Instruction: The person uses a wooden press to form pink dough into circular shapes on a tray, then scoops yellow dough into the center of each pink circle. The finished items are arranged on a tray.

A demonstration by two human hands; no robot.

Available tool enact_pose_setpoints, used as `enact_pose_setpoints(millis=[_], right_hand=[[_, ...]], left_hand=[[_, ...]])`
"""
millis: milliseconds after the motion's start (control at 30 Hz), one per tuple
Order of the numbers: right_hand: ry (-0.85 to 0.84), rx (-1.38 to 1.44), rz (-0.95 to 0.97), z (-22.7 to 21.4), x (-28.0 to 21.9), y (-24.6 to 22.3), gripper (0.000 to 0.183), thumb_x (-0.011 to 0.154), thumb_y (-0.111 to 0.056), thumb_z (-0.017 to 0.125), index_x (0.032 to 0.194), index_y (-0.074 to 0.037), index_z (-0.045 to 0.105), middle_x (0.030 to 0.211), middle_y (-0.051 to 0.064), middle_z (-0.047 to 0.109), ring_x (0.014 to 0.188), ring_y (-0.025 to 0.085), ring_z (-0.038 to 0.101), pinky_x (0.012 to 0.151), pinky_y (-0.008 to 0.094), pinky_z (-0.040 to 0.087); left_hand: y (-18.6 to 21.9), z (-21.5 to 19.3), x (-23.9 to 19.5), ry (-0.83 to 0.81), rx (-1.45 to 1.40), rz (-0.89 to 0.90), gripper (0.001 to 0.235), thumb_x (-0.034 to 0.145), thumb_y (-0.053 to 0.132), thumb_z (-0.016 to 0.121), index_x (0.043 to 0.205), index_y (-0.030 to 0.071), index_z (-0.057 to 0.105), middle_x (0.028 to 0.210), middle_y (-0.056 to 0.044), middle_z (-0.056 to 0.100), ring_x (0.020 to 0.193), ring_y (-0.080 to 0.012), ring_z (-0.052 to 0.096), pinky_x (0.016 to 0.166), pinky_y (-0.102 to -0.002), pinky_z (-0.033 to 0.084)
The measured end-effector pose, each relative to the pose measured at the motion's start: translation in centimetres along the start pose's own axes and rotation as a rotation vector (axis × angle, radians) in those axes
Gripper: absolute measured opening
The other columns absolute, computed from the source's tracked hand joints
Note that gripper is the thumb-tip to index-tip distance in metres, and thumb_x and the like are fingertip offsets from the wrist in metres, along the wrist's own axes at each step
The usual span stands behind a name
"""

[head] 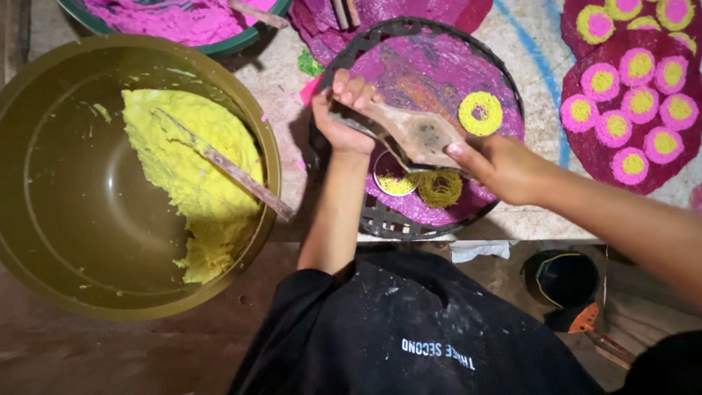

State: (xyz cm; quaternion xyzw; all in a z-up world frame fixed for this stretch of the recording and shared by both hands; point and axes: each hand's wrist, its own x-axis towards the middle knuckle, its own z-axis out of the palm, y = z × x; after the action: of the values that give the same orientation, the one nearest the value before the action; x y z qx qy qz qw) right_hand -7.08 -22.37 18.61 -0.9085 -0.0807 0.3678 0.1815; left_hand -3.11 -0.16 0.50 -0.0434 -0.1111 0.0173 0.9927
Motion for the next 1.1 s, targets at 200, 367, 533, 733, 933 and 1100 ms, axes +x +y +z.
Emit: enact_pose_setpoints(millis=[200, 367, 533, 733, 933, 1100], right_hand=[[-0.019, 0.182, -0.068, 2.6, 1.1, -0.7, 0.061, 0.1, -0.054, 0.039, 0.106, -0.001, 0.069, 0.065, 0.014, 0.067, 0.058, 0.027, 0.069, 0.063, 0.042, 0.056], [-0.141, 0.248, 0.066, 3.4, 0.8, 0.7, 0.071, 0.103, -0.058, 0.038, 0.093, 0.004, 0.071, 0.066, 0.011, 0.068, 0.057, 0.024, 0.069, 0.06, 0.041, 0.057], [-0.134, 0.133, 0.187, 1.0, 0.3, 5.8, 0.068, 0.095, -0.066, 0.035, 0.11, -0.008, 0.067, 0.074, 0.01, 0.071, 0.064, 0.02, 0.068, 0.06, 0.037, 0.057], [0.024, 0.572, 0.071, 0.6, -3.5, 13.5, 0.085, 0.102, -0.071, 0.028, 0.103, 0.004, 0.069, 0.077, 0.015, 0.066, 0.058, 0.024, 0.055, 0.053, 0.039, 0.042], [0.18, 1.095, -0.206, 5.3, -6.1, 13.8, 0.093, 0.091, -0.085, 0.031, 0.128, -0.002, 0.053, 0.083, 0.009, 0.059, 0.071, 0.018, 0.056, 0.061, 0.034, 0.046], [0.281, 1.238, -0.265, 7.5, -7.5, 12.8, 0.099, 0.092, -0.089, 0.034, 0.131, 0.0, 0.052, 0.083, 0.011, 0.057, 0.073, 0.021, 0.053, 0.064, 0.035, 0.042]], left_hand=[[3.6, 0.5, 0.0, 0.015, 0.097, -0.013, 0.021, 0.098, 0.037, 0.047, 0.089, 0.018, 0.048, 0.075, 0.007, 0.047, 0.073, -0.0126, 0.05, 0.081, -0.035, 0.047], [2.4, 0.7, -2.4, 0.107, 0.087, -0.007, 0.017, 0.091, 0.035, 0.048, 0.089, 0.018, 0.048, 0.076, 0.006, 0.048, 0.074, -0.0135, 0.049, 0.08, -0.036, 0.046], [-0.8, 0.6, -3.8, 0.236, 0.129, -0.078, 0.035, 0.092, 0.039, 0.053, 0.114, 0.012, 0.055, 0.111, -0.007, 0.06, 0.109, -0.024, 0.058, 0.102, -0.041, 0.047], [1.3, 3.6, -6.5, -0.007, 1.688, -0.457, 0.087, 0.083, 0.026, 0.078, 0.154, 0.003, 0.033, 0.147, -0.019, 0.051, 0.139, -0.0373, 0.049, 0.116, -0.049, 0.042], [1.0, 7.0, -8.5, -0.341, 2.128, -0.562, 0.12, 0.064, 0.015, 0.091, 0.158, 0.004, 0.018, 0.152, -0.024, 0.041, 0.14, -0.0441, 0.036, 0.118, -0.049, 0.033], [1.9, 6.6, -6.6, -0.121, 1.981, -0.628, 0.121, 0.067, 0.016, 0.09, 0.161, 0.006, 0.014, 0.152, -0.022, 0.045, 0.147, -0.0424, 0.031, 0.121, -0.053, 0.026]])
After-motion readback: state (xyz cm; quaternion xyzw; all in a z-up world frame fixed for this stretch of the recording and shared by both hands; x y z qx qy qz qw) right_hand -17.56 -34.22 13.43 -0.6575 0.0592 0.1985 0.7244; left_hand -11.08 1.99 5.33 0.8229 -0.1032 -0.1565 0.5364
